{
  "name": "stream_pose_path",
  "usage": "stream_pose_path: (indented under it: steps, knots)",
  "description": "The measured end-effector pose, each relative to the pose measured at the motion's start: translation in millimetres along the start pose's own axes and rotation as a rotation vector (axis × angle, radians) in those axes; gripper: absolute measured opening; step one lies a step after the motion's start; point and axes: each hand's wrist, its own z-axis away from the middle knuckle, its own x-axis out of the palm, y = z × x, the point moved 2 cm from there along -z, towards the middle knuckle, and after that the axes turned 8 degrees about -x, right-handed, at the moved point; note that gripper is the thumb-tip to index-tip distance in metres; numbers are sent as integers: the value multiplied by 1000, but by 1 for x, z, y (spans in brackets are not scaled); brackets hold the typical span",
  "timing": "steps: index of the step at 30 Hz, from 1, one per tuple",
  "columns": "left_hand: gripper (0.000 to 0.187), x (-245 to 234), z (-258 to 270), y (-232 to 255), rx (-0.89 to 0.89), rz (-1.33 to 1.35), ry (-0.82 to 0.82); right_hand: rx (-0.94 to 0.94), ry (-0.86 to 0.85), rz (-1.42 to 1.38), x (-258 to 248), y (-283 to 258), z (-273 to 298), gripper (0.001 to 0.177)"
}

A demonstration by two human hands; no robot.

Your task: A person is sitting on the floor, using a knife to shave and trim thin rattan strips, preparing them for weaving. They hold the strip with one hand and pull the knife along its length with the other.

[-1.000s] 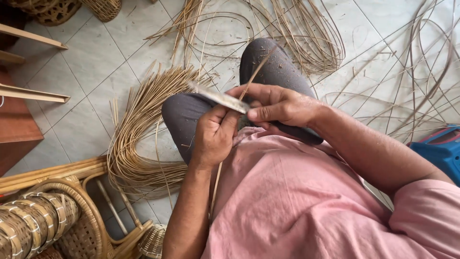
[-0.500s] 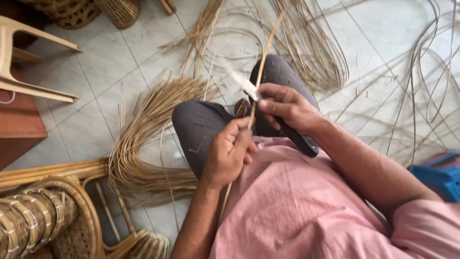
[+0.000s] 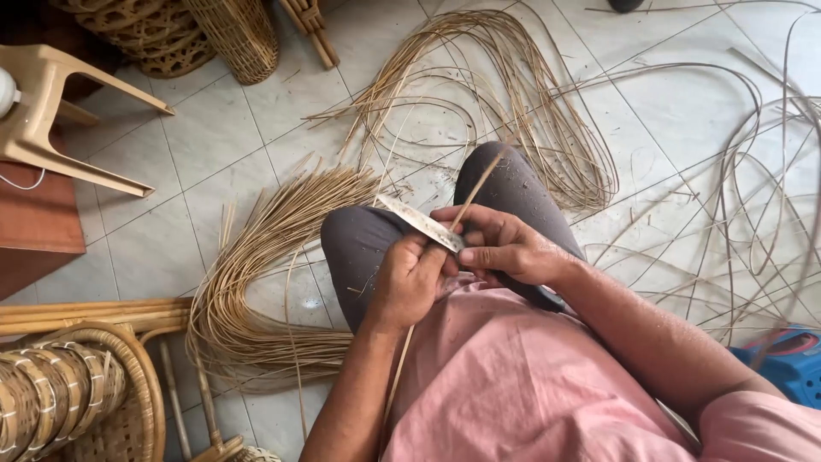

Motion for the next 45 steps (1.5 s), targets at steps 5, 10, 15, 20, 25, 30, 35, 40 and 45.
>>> stream_pose_path:
  steps: [5,10,15,20,25,30,35,40,45]
  knots:
    - [37,0,18,-3,-66,-87,65,-11,6,-3,1,12,1,62]
    - [34,1,35,-9,104,-100,157,1,14,35,8,12,8,66]
    - [28,-11,52,-41,129,43,107,-324,248,166,-101,11,1,32]
    - [29,-17,11,-80,66,393,101,-268,364,-68,-75,15,6,42]
    - [39,-13,-7,-58,133,501,-12,-203,401,105,-67,27,18,47]
    - [35,-6,-16,-51,94,530,-17,-72,203,165,-26,14,15,53]
    - [25,-1,-22,-44,76,505,-58,2,22,-17,4,3,8,71]
    - [25,5,-17,-47,37,607,-151,19,-86,-125,8,-1,-2,69]
    - [23,5,0,-50,57,559,-138,-68,22,10,-37,-6,-13,54]
